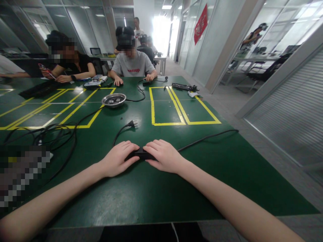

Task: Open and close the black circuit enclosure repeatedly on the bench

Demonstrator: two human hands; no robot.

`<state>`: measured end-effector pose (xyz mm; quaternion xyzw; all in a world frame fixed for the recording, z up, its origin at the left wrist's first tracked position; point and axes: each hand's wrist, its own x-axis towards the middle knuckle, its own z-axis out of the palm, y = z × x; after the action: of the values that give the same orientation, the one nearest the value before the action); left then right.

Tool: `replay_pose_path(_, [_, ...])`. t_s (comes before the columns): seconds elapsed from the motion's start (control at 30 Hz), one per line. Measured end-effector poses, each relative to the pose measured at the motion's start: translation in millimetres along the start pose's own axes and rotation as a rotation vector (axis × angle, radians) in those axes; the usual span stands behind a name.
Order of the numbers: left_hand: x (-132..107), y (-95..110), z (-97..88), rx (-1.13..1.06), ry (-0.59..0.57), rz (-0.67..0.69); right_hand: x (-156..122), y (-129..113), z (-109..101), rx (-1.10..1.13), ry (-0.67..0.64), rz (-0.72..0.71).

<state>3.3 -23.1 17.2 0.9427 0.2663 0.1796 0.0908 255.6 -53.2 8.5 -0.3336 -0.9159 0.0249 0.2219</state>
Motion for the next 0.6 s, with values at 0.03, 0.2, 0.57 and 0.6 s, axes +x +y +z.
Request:
replay_pose_path(0.03, [0.5, 0.5, -0.5, 0.031, -0.001, 0.004, 0.8, -0.3, 1.0, -0.035, -0.006, -0.013])
replay_pose_path(0.2, [1.5, -0.1, 1.3, 0.171, 0.032, 0.083, 2.0, -0.6, 1.0, -0.126, -0.037, -0.019])
replay_pose_path(0.57, [-0.7, -1.7, 7.2, 0.166, 0.165, 0.154, 0.7, 1.8, 4.5, -0.085, 0.097, -0.064])
replay_pose_path(0.6, [-0.6, -1.7, 7.3, 0.163, 0.169, 0.154, 0.6, 2.0, 4.2, -0.072, 0.102, -0.064])
